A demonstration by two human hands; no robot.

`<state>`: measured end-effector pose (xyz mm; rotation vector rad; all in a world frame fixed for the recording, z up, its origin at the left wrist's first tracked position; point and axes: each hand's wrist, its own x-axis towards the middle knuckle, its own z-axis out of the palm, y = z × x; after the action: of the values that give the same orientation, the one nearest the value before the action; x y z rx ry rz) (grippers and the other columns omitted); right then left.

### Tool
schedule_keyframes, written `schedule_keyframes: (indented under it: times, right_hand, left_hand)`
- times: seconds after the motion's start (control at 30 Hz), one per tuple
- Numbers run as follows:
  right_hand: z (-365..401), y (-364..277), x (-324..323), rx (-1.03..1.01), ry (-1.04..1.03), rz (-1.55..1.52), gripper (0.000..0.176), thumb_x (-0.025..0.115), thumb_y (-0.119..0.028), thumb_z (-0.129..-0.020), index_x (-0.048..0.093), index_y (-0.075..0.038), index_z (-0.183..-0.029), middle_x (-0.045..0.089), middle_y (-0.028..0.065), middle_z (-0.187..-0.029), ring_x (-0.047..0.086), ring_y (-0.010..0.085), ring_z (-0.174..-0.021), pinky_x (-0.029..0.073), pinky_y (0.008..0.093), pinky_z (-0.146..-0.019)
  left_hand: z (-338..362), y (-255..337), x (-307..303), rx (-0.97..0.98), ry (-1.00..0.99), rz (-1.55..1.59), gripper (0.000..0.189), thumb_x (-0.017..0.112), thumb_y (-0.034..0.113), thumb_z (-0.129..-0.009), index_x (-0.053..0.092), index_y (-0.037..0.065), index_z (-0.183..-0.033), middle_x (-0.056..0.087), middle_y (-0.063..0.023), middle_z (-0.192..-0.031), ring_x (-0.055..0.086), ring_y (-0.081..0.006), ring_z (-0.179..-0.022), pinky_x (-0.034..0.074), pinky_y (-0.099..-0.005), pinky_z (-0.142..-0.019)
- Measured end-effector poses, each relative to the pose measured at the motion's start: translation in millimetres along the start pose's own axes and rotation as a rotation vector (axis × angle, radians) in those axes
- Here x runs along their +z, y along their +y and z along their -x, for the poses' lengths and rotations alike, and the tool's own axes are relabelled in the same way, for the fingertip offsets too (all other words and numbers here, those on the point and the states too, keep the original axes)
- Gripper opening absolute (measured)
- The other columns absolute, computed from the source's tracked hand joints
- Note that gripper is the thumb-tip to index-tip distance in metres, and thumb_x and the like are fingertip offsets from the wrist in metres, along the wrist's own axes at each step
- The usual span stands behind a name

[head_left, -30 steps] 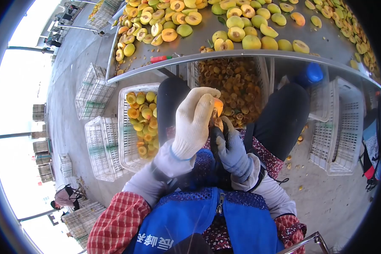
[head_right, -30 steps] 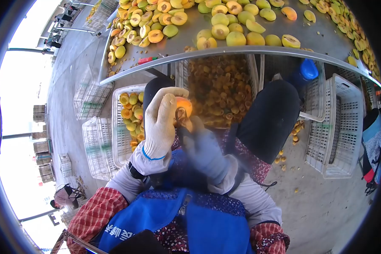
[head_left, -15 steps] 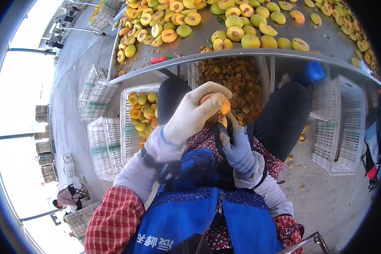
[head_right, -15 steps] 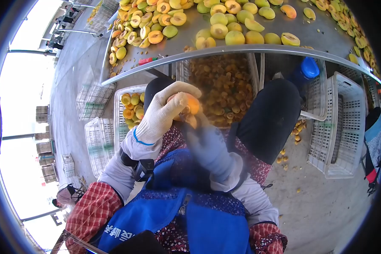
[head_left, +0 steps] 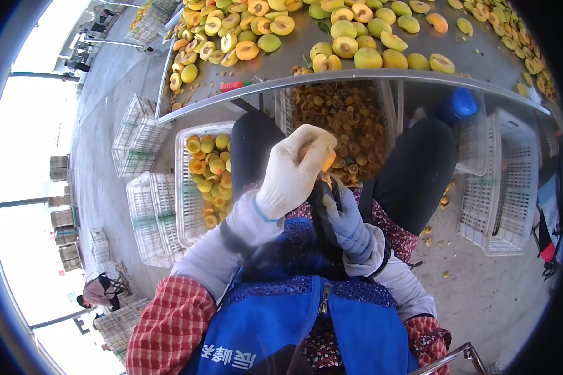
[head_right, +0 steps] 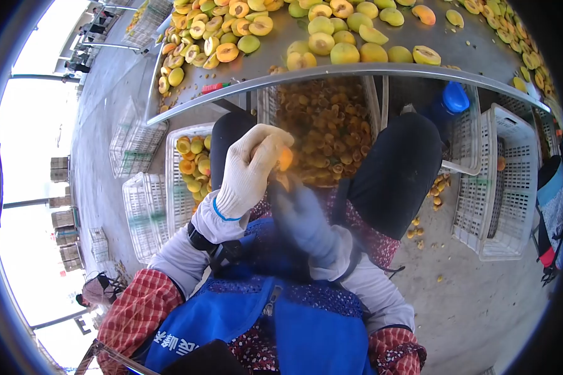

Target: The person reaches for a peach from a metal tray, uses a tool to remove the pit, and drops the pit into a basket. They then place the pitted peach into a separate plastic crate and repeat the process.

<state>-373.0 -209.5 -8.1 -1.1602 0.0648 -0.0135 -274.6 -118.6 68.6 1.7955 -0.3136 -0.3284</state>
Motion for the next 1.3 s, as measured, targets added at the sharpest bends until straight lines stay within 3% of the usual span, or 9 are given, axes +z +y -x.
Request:
schedule_keyframes:
  times: [0.1,0.3,0.5,0.7,0.8,0.93,1.2,1.27,1.3]
  right_hand:
    - [-0.6,12.1,0.7,-0.283,0.133,0.484,0.028,0.054,-0.01,-0.096,0.053,0.004,-0.121,0.061,0.0101,-0.081,0.058,0.012,-0.072,0.047,0.0285,-0.062]
    - [3.6,8.6,7.5,0.136,0.022,-0.247,0.024,0.052,-0.01,-0.097,0.055,0.001,-0.119,0.059,0.001,-0.085,0.053,0.0066,-0.072,0.045,0.0229,-0.063]
    - [3.8,-2.4,13.3,0.092,0.069,-0.341,0.027,0.053,-0.009,-0.096,0.055,0.0,-0.121,0.06,0.0033,-0.087,0.056,0.0094,-0.073,0.046,0.0242,-0.064]
    - [-15.0,-46.5,-6.3,-0.177,-0.056,0.838,0.038,0.06,-0.013,-0.09,0.052,0.0,-0.124,0.06,0.0203,-0.096,0.064,0.0344,-0.079,0.05,0.0414,-0.066]
    - [-16.5,-45.3,-5.6,0.027,-0.08,0.71,0.039,0.06,-0.016,-0.09,0.054,-0.004,-0.127,0.061,0.0189,-0.094,0.064,0.0361,-0.081,0.05,0.0432,-0.066]
    - [-9.4,-26.2,-2.3,-0.203,-0.053,0.517,0.037,0.06,-0.015,-0.09,0.055,0.0,-0.124,0.063,0.0171,-0.091,0.065,0.0296,-0.079,0.051,0.0372,-0.067]
    - [-0.1,5.8,3.8,-0.054,-0.071,-0.167,0.037,0.055,-0.011,-0.097,0.047,0.002,-0.131,0.06,0.0076,-0.103,0.058,0.0112,-0.088,0.049,0.0273,-0.073]
    - [2.7,11.4,1.6,0.023,-0.061,-0.287,0.032,0.054,-0.018,-0.099,0.048,-0.001,-0.125,0.058,0.0053,-0.096,0.055,0.0101,-0.078,0.046,0.0256,-0.065]
    - [1.6,5.4,1.9,0.137,-0.059,-0.43,0.029,0.053,-0.026,-0.1,0.05,-0.003,-0.119,0.056,0.0025,-0.086,0.053,0.0097,-0.066,0.044,0.0245,-0.055]
  left_hand:
    - [5.4,-5.8,3.3,-0.118,0.045,0.095,0.027,0.049,0.022,-0.099,0.063,-0.001,-0.099,0.062,-0.0033,-0.078,0.054,-0.0051,-0.062,0.047,-0.0204,-0.053]
    - [5.8,-10.3,-3.2,-0.191,0.007,0.07,0.025,0.053,0.021,-0.097,0.063,-0.002,-0.099,0.066,-0.0063,-0.087,0.058,-0.0092,-0.074,0.048,-0.0234,-0.064]
    - [7.1,-3.6,1.3,-0.125,0.053,0.08,0.025,0.053,0.021,-0.098,0.063,-0.002,-0.1,0.067,-0.0075,-0.093,0.059,-0.0105,-0.076,0.049,-0.0243,-0.07]
    - [18.1,1.6,16.3,-0.145,0.224,0.388,0.025,0.052,0.021,-0.099,0.061,-0.001,-0.106,0.064,-0.0068,-0.096,0.058,-0.0096,-0.077,0.048,-0.0239,-0.07]
    - [23.3,5.9,11.0,-0.12,0.236,0.308,0.024,0.051,0.019,-0.099,0.06,-0.001,-0.107,0.063,-0.0063,-0.095,0.058,-0.01,-0.077,0.048,-0.0236,-0.071]
    - [19.2,13.6,4.1,-0.104,0.177,0.201,0.022,0.052,0.018,-0.097,0.061,-0.001,-0.105,0.064,-0.0065,-0.094,0.057,-0.0085,-0.075,0.048,-0.0225,-0.07]
    - [-2.5,12.4,-2.3,0.02,0.012,-0.052,0.017,0.05,0.009,-0.095,0.064,-0.001,-0.097,0.064,-0.0054,-0.081,0.06,-0.0065,-0.066,0.048,-0.0202,-0.057]
    - [-7.0,17.8,-1.8,-0.062,-0.069,-0.047,0.016,0.051,0.008,-0.093,0.064,0.0,-0.096,0.065,-0.0052,-0.08,0.061,-0.0061,-0.068,0.048,-0.0204,-0.057]
    - [-14.4,13.0,-4.4,0.177,-0.127,-0.216,0.016,0.051,0.008,-0.093,0.064,0.0,-0.097,0.066,-0.0053,-0.078,0.062,-0.0062,-0.069,0.048,-0.0201,-0.058]
